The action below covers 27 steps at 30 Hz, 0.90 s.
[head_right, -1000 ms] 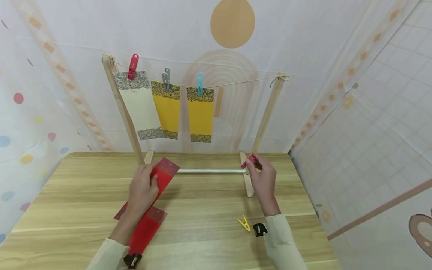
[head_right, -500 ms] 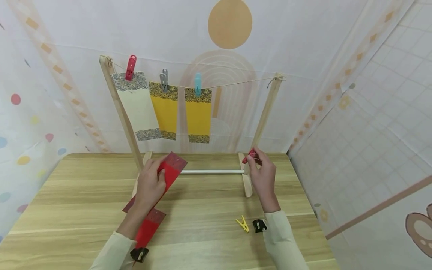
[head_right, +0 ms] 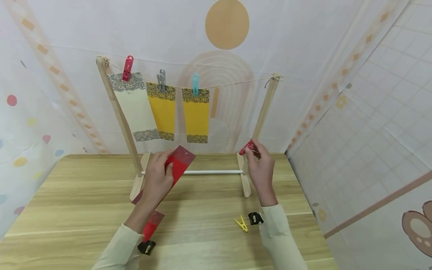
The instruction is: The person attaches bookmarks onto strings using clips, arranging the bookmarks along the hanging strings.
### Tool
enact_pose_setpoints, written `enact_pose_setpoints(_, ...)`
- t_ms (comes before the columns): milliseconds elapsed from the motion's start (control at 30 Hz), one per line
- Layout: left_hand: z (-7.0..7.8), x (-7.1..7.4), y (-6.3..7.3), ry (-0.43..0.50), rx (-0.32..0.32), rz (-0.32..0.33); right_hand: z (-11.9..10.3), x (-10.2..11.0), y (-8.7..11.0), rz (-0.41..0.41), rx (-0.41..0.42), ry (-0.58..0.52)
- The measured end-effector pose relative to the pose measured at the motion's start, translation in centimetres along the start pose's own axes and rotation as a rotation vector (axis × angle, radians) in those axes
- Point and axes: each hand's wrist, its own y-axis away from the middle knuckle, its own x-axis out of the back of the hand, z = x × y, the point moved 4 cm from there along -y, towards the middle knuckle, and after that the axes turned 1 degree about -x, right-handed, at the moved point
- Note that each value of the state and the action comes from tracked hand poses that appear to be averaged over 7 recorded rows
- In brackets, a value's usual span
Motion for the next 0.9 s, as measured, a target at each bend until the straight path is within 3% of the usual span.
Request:
enact_pose_setpoints(333, 1.7, -1.0, -1.4, 0.064, -0.027, 0.007, -1.1, 0.0, -1.5, 0.027, 0.040, -0.004)
enact_pose_setpoints(600, 2.7, -1.6, -2.2, 0.086, -0.041, 0.010, -1.8, -0.2, -2.6, -0.007, 0.006, -0.038)
enact_pose_setpoints(900, 3.6, -2.1, -3.0, 0.123, -0.076, 0.025, -2.7, -0.5, -3.4, -0.018, 0.029, -0.035)
